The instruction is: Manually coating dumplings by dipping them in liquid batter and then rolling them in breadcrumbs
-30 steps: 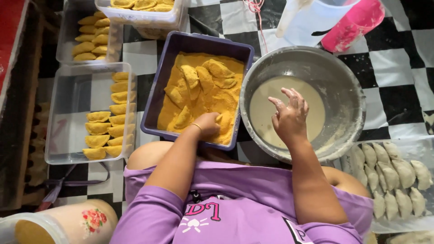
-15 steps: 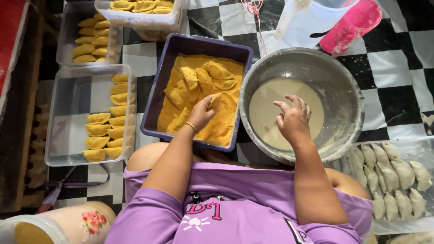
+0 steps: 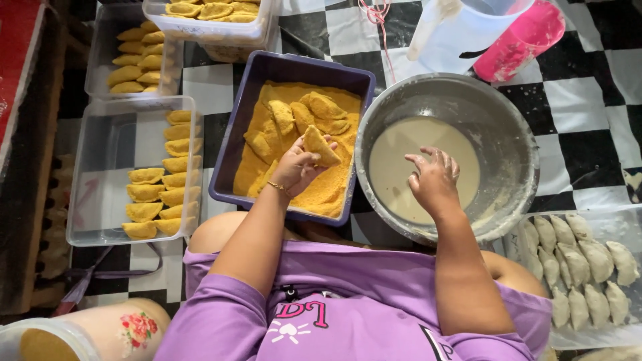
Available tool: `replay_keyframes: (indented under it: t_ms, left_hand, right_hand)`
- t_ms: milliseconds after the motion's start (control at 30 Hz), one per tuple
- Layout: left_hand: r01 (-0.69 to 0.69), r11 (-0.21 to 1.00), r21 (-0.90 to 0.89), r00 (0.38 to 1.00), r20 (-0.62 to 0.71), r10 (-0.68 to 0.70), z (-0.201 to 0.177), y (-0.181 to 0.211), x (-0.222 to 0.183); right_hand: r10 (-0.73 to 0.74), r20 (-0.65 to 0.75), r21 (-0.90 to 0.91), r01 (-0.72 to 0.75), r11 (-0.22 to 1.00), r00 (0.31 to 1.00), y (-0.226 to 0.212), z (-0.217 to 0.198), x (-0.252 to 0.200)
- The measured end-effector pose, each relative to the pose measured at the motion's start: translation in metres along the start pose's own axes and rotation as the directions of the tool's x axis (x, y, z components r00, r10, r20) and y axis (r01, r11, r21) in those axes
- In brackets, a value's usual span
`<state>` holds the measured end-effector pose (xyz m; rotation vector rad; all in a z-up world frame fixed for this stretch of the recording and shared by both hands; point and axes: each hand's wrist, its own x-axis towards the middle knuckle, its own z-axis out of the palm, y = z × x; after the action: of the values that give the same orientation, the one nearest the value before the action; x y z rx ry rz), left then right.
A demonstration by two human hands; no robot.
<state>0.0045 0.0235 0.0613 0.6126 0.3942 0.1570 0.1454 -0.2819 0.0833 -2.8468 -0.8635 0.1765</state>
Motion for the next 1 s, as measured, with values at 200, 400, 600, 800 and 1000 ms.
replay_keyframes:
  t_ms: [200,400,600,800,1000]
  left_hand:
    - [0.04,0.967,-0.251,0.999,0.031,-0.033,0.009,0.016,-0.008]
    - [0.337,0.912,0.235,0.922,-0.281,-0.268,-0.041,-0.011,0.004]
    - [0.36,0.277,0.891,0.897,-0.413,0.16,-0.095,-0.067,0.034]
    - [0.204,-0.135,0.97,0.972,-0.184,0.146,-0.066,-0.065,0.023]
    - [0.273,0.953,0.129,0.95,-0.193,-0.246,-0.091,-0.052,0.037]
  right_hand:
    - [0.013,0.056,0.006,-0.014,1.0,0.998,-0.001,-0.003,0.0]
    - [0.041,0.109,0.005,-0.042,0.999,0.993,0.004,0.002,0.0]
    - [0.048,0.168,0.044,-0.056,0.997,0.985,0.0,-0.009,0.001]
    - [0.062,0.2,0.057,-0.075,0.996,0.978,-0.001,-0.008,0.003]
    - [0.108,0.188,0.074,-0.124,0.99,0.976,0.004,-0.009,0.0]
